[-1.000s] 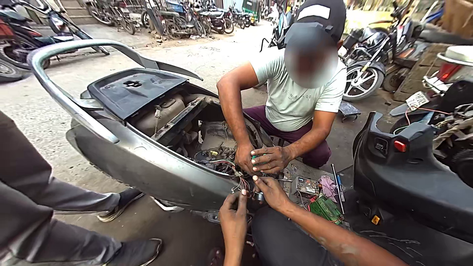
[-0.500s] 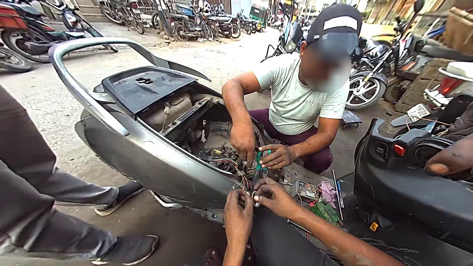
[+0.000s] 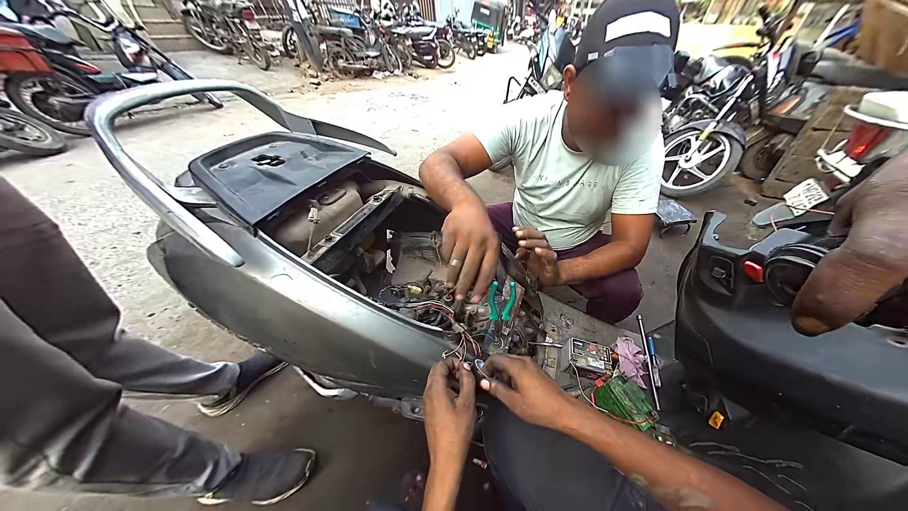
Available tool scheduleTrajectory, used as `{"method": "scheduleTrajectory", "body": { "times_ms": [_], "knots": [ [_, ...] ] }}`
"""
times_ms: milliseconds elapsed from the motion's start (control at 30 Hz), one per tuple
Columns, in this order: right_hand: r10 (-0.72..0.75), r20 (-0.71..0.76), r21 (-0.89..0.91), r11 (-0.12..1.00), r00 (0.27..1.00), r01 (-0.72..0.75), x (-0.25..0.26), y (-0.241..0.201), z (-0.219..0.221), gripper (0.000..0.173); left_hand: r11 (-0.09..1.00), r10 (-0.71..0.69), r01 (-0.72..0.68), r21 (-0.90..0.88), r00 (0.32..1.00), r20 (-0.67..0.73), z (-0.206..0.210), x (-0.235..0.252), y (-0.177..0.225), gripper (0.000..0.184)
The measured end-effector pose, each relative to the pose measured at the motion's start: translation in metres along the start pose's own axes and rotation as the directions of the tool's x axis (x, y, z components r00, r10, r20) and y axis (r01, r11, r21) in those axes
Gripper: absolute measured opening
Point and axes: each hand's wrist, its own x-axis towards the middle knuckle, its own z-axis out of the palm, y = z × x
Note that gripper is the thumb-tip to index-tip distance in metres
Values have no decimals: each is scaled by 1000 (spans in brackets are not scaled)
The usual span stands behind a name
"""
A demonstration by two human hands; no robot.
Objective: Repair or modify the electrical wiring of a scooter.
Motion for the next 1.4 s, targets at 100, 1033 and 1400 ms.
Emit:
{"method": "scheduleTrajectory", "body": {
  "times_ms": [100, 1033, 1400],
  "knots": [
    [-1, 51, 21, 1000, 999, 0, -8, 4, -15, 35, 994, 55, -54, 93, 998, -3, 2, -3, 0, 24],
    [13, 86, 289, 957, 996, -37, 36, 9, -15, 25, 967, -220, 219, -129, 975, 2, -18, -3, 15, 15],
    [117, 106, 419, 896, 988, -151, 20, -5, -31, 22, 873, 257, -199, 445, 964, -73, 1, -10, 16, 16]
  ]
}}
